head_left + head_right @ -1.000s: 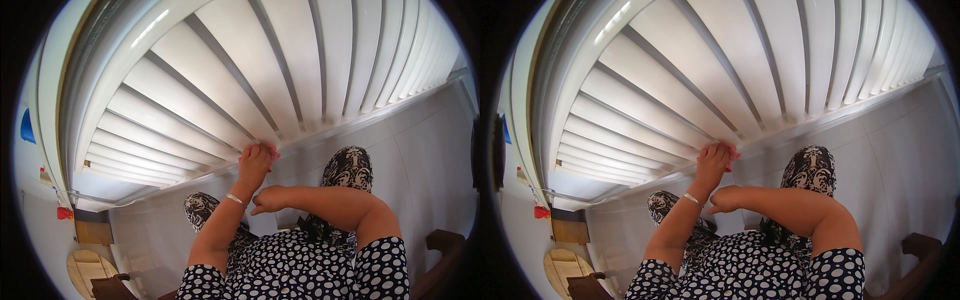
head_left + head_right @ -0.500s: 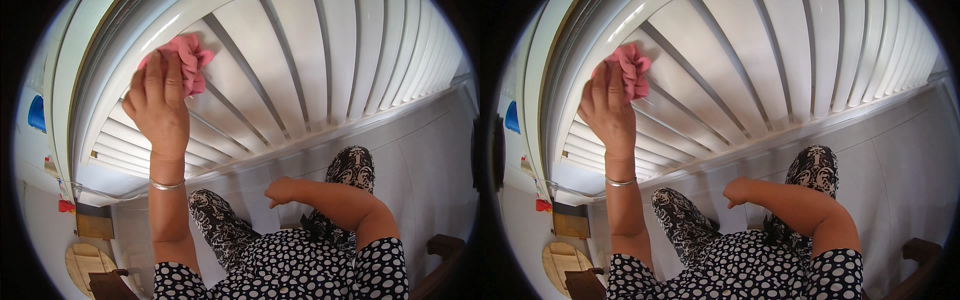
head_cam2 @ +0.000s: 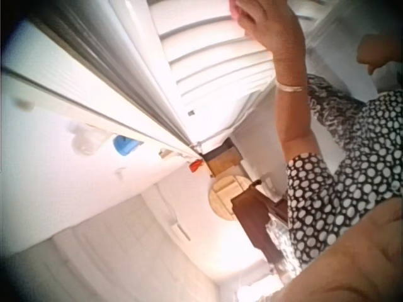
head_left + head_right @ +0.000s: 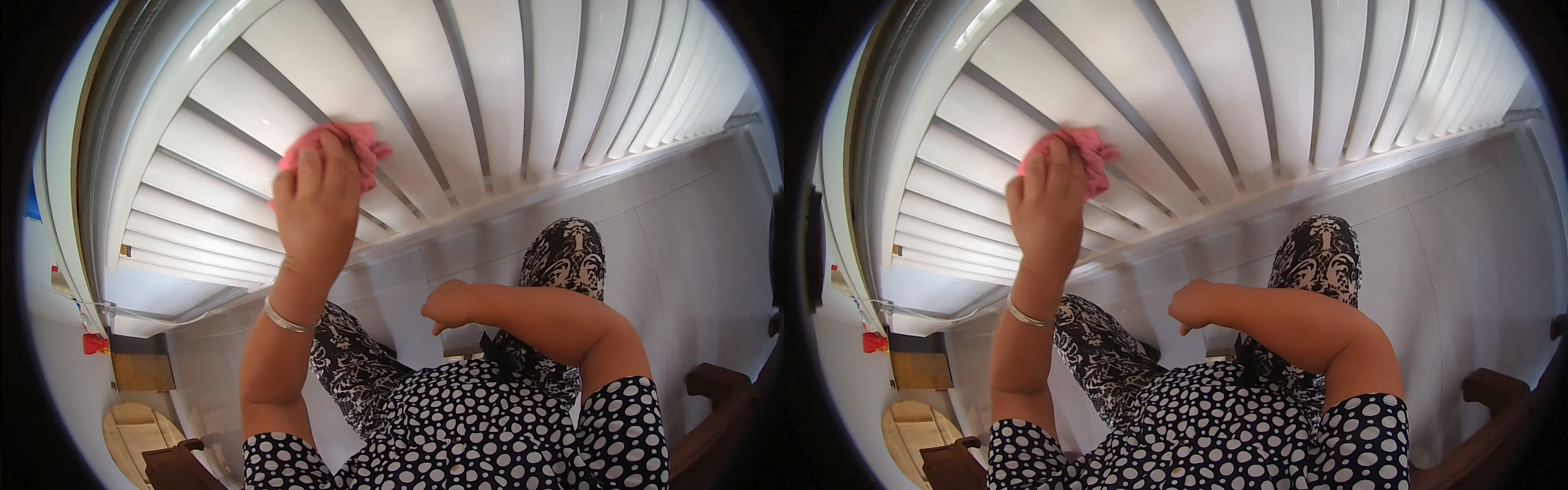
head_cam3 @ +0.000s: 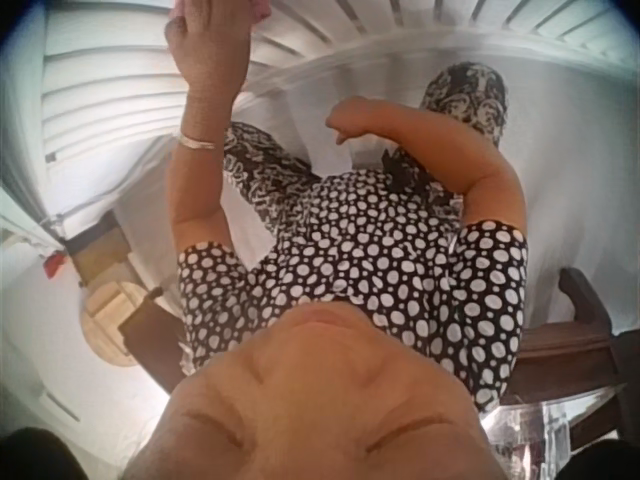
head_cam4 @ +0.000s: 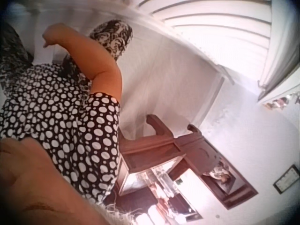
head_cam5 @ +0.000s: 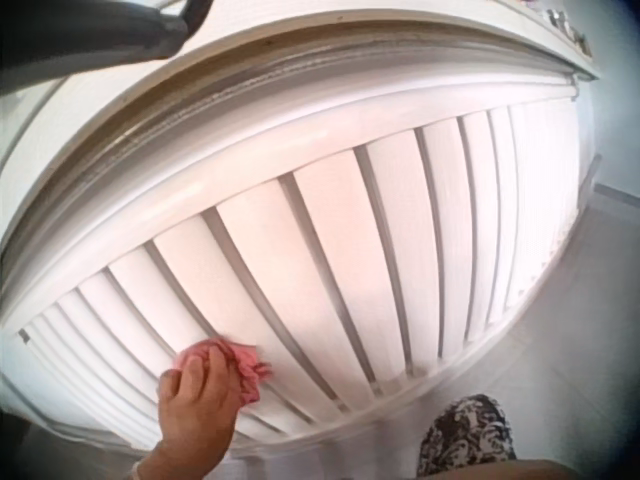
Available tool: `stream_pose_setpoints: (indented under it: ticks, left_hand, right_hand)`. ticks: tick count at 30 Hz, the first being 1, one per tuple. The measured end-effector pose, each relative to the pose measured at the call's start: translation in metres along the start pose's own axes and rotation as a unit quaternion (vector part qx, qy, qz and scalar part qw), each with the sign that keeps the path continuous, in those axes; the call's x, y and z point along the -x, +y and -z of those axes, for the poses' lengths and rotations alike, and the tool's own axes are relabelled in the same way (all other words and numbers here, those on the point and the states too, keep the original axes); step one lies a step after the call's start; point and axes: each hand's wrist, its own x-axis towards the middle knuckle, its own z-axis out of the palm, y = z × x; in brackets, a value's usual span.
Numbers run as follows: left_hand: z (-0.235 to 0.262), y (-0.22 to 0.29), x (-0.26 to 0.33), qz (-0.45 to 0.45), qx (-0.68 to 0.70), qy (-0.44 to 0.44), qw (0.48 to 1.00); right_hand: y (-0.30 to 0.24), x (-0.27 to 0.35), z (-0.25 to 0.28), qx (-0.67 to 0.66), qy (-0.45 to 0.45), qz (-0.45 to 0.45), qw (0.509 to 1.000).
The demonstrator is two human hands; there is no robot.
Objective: The person wipes the slats of a white ceiling-mounted louvered fixture using a pink cloth. They move systematically across the slats, wiping each one individually from one end to the other.
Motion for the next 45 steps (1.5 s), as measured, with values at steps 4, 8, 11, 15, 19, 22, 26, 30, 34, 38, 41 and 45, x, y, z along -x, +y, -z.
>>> stream_pose_setpoints:
  ticks: [4,8,11,15,19,22,26,30,34,38,41,45]
  left_hand:
    - [-0.023,0.039,0.025,-0.064,0.057,-0.021,0.996]
    - [-0.055,0.085,0.061,-0.106,0.132,-0.054,0.984]
    - [-0.075,0.116,0.082,-0.12,0.157,-0.08,0.977]
    - [-0.081,0.145,0.09,-0.135,0.172,-0.135,0.966]
    - [-0.091,0.161,0.101,-0.109,0.23,-0.18,0.95]
    - [-0.074,0.144,0.087,-0.097,0.276,-0.192,0.937]
    - [-0.01,0.095,0.025,-0.032,0.267,-0.013,0.963]
    - [0.041,0.004,-0.046,0.077,0.205,0.085,0.972]
    - [0.051,-0.046,-0.096,0.09,0.07,0.255,0.96]
    - [0.03,-0.043,-0.091,0.061,0.043,0.227,0.971]
    - [0.02,-0.026,-0.076,0.04,0.071,0.187,0.979]
    - [0.008,0.006,-0.059,0.007,0.113,0.145,0.983]
  right_hand:
    - [0.001,0.002,-0.002,-0.008,0.005,0.006,1.0]
    - [-0.004,-0.001,0.002,-0.005,-0.043,0.029,0.999]
    - [-0.005,-0.002,0.002,-0.007,-0.059,0.031,0.998]
    - [-0.001,-0.004,-0.002,-0.009,-0.061,0.02,0.998]
    - [-0.002,-0.008,0.0,0.006,-0.055,0.007,0.998]
    - [-0.001,-0.005,0.006,0.013,-0.066,-0.011,0.998]
    - [0.004,-0.003,0.011,0.029,-0.06,0.001,0.998]
    - [0.003,-0.005,0.012,0.034,-0.042,-0.03,0.998]
    - [0.015,-0.003,0.012,0.041,-0.051,-0.038,0.997]
    - [0.013,-0.005,0.011,0.044,-0.044,-0.042,0.997]
    - [0.011,-0.005,0.01,0.04,-0.05,-0.04,0.997]
    - [0.013,-0.002,0.005,0.03,-0.035,-0.036,0.998]
